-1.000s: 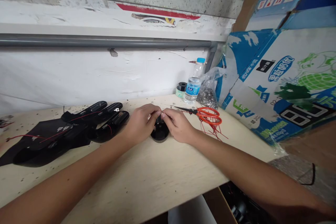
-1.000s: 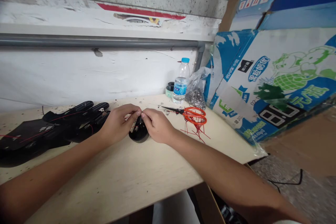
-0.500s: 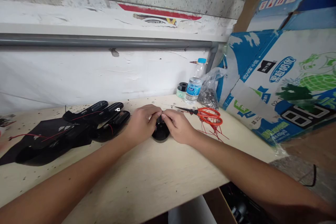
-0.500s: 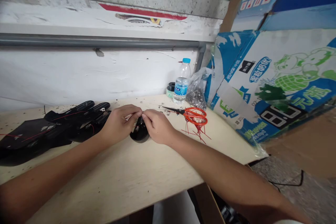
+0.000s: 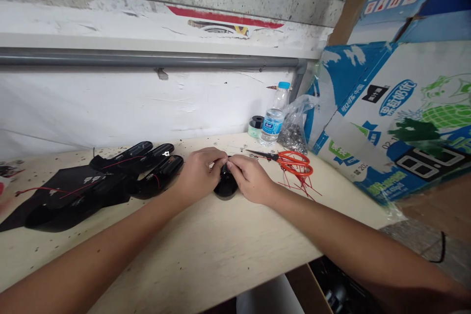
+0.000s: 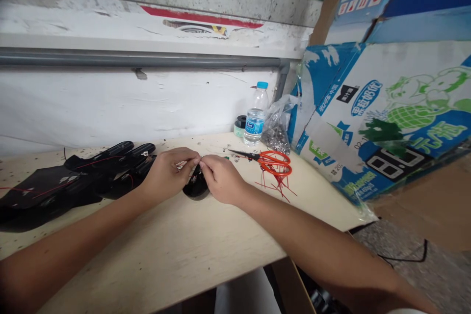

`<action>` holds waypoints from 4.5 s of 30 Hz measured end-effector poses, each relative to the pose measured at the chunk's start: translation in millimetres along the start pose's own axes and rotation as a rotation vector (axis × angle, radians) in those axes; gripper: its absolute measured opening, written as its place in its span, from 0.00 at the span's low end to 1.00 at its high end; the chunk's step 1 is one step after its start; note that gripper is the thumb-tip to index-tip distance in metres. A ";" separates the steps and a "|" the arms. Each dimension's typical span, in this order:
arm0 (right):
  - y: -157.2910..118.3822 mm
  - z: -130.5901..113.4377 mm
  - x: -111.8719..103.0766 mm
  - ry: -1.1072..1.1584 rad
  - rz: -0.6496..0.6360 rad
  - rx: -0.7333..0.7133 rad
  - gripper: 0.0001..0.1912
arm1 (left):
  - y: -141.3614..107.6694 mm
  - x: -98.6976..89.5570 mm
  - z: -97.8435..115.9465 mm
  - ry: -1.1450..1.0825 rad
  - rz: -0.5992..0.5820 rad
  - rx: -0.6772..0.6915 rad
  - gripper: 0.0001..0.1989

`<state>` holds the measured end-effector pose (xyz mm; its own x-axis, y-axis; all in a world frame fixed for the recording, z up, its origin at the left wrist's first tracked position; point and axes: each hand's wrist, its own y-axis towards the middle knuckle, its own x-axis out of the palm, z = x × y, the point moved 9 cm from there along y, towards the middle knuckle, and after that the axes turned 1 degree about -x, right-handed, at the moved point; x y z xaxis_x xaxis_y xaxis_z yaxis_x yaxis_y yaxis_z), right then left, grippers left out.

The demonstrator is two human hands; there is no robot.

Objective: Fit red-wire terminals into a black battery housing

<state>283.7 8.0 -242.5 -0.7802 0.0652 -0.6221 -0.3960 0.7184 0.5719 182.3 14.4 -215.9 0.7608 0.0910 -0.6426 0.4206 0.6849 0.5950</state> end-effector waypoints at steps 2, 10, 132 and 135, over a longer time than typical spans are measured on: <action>0.6 3.4 0.3 0.065 0.006 0.040 0.16 | 0.6 -0.6 -1.9 -0.018 0.011 -0.008 0.11; 1.7 3.2 0.2 0.090 0.016 0.045 0.16 | 1.3 0.6 -3.6 -0.019 0.003 -0.009 0.11; -2.6 50.8 0.3 0.260 0.059 0.345 0.10 | -7.3 19.4 -29.6 0.001 -0.083 -0.218 0.06; -3.5 52.0 0.8 0.274 0.069 0.345 0.11 | -8.6 19.6 -31.3 -0.023 -0.067 -0.218 0.07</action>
<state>309.6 41.6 -272.8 -0.9169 -0.0316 -0.3979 -0.1901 0.9111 0.3658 178.1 32.9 -248.7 0.7472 0.0252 -0.6641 0.3557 0.8290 0.4316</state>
